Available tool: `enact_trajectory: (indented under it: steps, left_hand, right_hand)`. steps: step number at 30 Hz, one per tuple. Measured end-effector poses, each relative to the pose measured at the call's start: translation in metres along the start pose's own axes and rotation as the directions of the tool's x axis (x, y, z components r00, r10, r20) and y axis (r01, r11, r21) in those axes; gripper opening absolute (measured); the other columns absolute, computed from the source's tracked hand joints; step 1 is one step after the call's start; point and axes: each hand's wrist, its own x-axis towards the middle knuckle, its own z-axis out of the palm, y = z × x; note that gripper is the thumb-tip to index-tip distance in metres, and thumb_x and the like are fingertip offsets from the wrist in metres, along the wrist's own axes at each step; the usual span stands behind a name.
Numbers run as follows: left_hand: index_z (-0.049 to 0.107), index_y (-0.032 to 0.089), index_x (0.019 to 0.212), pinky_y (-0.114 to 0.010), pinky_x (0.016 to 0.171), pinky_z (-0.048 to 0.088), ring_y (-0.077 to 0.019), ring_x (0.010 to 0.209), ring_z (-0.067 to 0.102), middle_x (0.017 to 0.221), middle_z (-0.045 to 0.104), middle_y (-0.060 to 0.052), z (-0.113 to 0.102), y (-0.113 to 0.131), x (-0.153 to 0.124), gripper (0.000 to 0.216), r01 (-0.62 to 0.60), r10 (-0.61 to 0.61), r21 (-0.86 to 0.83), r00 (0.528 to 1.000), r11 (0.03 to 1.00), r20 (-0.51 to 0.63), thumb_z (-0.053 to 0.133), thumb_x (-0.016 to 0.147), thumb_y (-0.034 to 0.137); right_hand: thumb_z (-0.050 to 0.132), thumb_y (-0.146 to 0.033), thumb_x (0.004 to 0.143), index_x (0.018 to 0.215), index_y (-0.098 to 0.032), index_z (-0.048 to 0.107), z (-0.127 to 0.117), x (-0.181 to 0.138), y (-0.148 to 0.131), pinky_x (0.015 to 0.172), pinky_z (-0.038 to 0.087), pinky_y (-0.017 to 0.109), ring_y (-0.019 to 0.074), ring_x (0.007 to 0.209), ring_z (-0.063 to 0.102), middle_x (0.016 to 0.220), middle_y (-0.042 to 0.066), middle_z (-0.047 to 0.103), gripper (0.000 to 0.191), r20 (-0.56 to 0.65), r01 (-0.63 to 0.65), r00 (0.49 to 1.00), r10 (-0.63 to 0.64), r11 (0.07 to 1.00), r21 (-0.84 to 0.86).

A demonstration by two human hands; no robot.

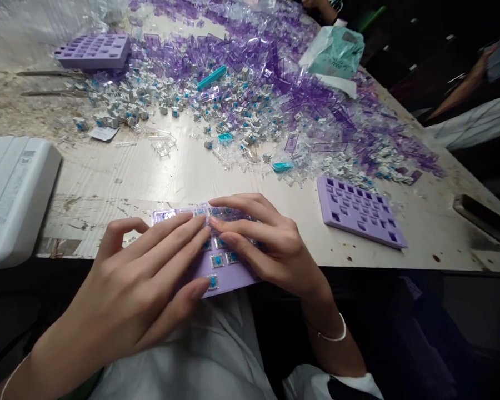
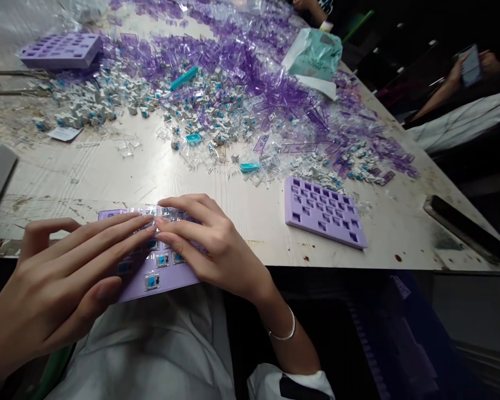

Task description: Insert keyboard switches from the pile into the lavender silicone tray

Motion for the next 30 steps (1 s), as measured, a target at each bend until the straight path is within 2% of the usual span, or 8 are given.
enact_trajectory:
  steps: [5, 12, 18, 27, 30]
  left_hand:
    - [0.051, 0.011, 0.133, -0.04, 0.099, 0.028, -0.0226, 0.125, 0.053, 0.137, 0.058, -0.008, -0.0006, -0.0023, 0.0006, 0.043, -0.012, 0.012, 0.011, 1.0, 1.0, 0.011, 0.028, 0.102, 0.029]
    - [0.052, 0.008, 0.131, -0.039, 0.088, 0.032, -0.0228, 0.122, 0.057, 0.136, 0.059, -0.009, -0.0003, -0.0054, 0.0013, 0.04, -0.084, 0.082, 0.058, 0.996, 0.995, 0.035, 0.031, 0.1, 0.023]
    - [0.051, 0.012, 0.132, -0.04, 0.084, 0.032, -0.0214, 0.12, 0.059, 0.135, 0.06, -0.006, 0.0013, -0.0016, 0.0012, 0.039, -0.038, 0.037, 0.073, 0.999, 0.997, 0.015, 0.032, 0.099, 0.019]
    - [0.056, 0.008, 0.126, -0.042, 0.082, 0.034, -0.0232, 0.115, 0.062, 0.131, 0.062, -0.009, 0.0027, 0.0028, 0.0018, 0.037, -0.056, 0.058, 0.102, 0.998, 0.993, -0.017, 0.038, 0.095, 0.015]
    - [0.055, 0.009, 0.127, -0.042, 0.085, 0.034, -0.0223, 0.117, 0.061, 0.132, 0.061, -0.008, 0.0028, 0.004, 0.0014, 0.036, -0.028, 0.03, 0.096, 0.999, 0.995, -0.022, 0.041, 0.095, 0.015]
  right_hand:
    - [0.056, -0.014, 0.093, 0.098, -0.008, 0.07, 0.0011, 0.0003, 0.0, 0.098, 0.048, 0.036, 0.0191, 0.112, 0.058, 0.117, 0.016, 0.067, 0.016, -0.001, -0.039, 0.999, 0.039, 0.999, -0.022]
    - [0.056, -0.012, 0.093, 0.101, -0.008, 0.07, -0.0021, 0.002, 0.0033, 0.097, 0.048, 0.035, 0.0179, 0.11, 0.058, 0.118, 0.015, 0.067, 0.017, 0.043, -0.054, 0.998, 0.054, 0.998, 0.009]
    - [0.053, -0.013, 0.094, 0.097, -0.005, 0.07, -0.004, 0.0051, -0.0001, 0.097, 0.049, 0.038, 0.0211, 0.11, 0.057, 0.115, 0.018, 0.067, 0.019, 0.09, 0.0, 0.996, 0.006, 0.998, -0.065]
    - [0.052, -0.016, 0.095, 0.095, -0.011, 0.068, -0.0054, 0.005, 0.001, 0.097, 0.049, 0.04, 0.021, 0.111, 0.058, 0.119, 0.013, 0.067, 0.017, 0.148, -0.006, 0.989, 0.022, 0.995, -0.104]
    - [0.051, -0.017, 0.095, 0.096, -0.012, 0.068, -0.0047, 0.0042, 0.0024, 0.097, 0.049, 0.04, 0.0205, 0.111, 0.058, 0.119, 0.013, 0.067, 0.017, 0.141, -0.005, 0.99, 0.018, 0.995, -0.096]
